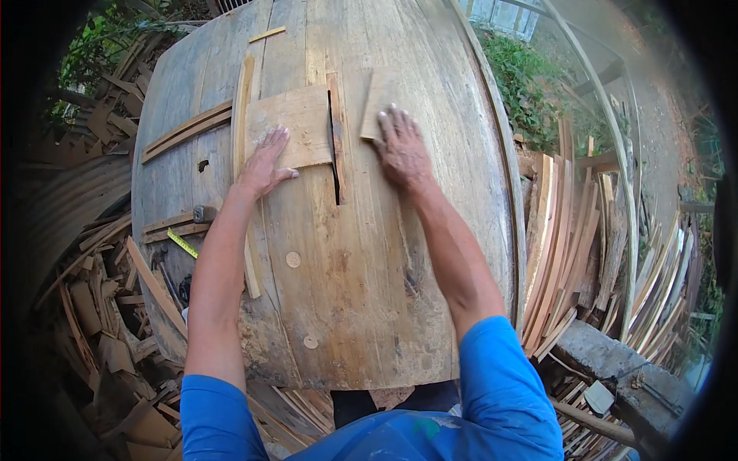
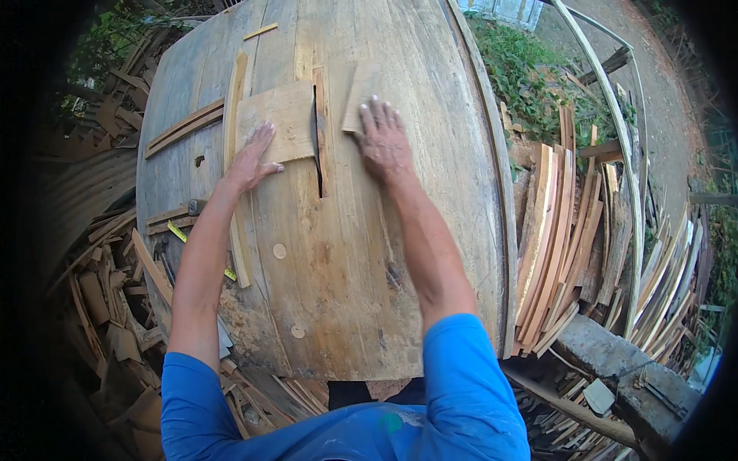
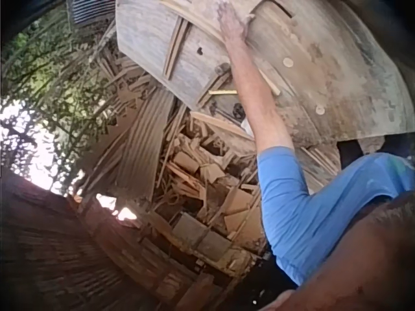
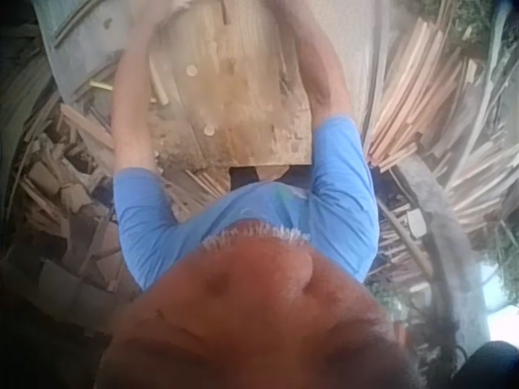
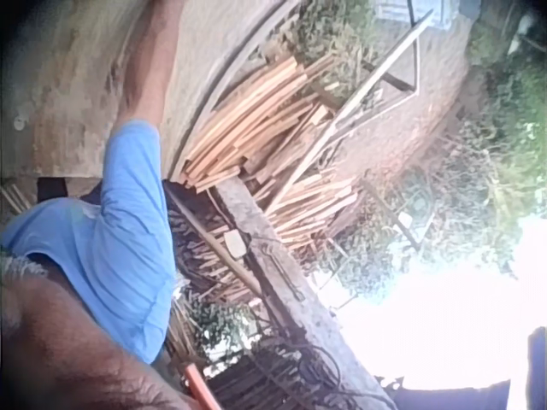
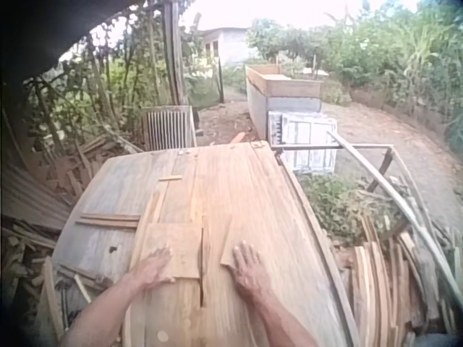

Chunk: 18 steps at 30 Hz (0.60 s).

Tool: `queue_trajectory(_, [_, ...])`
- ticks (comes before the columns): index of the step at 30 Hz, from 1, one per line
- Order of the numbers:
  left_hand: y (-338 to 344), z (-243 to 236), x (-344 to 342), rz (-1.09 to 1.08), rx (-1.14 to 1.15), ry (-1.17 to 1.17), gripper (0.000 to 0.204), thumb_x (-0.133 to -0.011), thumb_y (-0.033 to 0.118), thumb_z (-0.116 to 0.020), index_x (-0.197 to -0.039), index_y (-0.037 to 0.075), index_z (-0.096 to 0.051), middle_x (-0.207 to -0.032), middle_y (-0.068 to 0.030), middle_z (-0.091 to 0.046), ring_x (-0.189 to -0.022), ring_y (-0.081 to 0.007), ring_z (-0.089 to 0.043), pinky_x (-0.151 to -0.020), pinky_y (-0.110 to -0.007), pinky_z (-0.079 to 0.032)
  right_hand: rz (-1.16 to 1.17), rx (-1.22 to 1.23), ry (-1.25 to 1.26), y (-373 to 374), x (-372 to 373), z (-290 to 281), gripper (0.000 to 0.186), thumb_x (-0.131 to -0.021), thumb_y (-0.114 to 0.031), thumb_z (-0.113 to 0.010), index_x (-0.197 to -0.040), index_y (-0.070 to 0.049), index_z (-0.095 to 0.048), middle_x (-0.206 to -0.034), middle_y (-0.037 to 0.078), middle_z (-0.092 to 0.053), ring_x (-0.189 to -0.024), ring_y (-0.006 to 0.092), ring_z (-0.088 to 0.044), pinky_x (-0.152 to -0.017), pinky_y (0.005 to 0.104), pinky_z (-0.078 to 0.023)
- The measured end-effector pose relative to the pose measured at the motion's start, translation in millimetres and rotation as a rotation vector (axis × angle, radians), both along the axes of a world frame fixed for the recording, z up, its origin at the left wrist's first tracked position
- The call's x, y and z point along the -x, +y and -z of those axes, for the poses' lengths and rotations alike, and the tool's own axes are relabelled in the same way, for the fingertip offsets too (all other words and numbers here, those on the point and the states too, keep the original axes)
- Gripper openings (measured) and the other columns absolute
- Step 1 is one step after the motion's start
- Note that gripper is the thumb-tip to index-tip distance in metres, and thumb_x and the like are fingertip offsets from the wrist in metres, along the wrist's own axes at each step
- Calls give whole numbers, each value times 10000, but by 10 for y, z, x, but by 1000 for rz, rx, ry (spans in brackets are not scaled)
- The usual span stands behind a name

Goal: The person measures a wooden board using a tape measure and cuts it on a table saw, then sorts the resulting pieces into a pile of lumber.

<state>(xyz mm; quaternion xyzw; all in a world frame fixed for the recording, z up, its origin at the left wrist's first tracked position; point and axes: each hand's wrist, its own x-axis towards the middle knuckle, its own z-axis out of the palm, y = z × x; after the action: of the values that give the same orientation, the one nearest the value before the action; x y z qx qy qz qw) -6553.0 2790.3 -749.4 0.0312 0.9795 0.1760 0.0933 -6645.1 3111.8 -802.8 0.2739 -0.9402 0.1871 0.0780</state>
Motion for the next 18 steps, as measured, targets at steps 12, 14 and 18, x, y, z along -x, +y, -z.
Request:
queue_trajectory(12, [-372,83,860,39,31,2,953,-749,283,-838,-1523,25,-347,-1606,-178,-298,-1509,-325,-225,-1247,-411,-198,38,-1,-126,404,-217,-322,605,-982,-297,-520,-1497,-20,-362,-1591,171,-322,-1473,335,-297,-1230,462,-196])
queue_trajectory(14, [-462,89,1127,47,53,-3,959,-749,286,-838,-1526,26,-341,-1610,-180,-288,-1511,-326,-220,-1244,-416,-204,33,3,-147,400,-212,-324,607,-981,-297,-522,-1498,-23,-362,-1592,169,-321,-1476,334,-291,-1231,461,-193])
queue_trajectory(18, [-605,121,1774,43,181,-34,982,-754,307,-832,-1539,27,-313,-1623,-180,-255,-1515,-324,-210,-1236,-424,-224,30,0,-177,420,-171,-357,614,-967,-286,-543,-1492,-21,-369,-1590,173,-320,-1477,338,-291,-1231,462,-199])
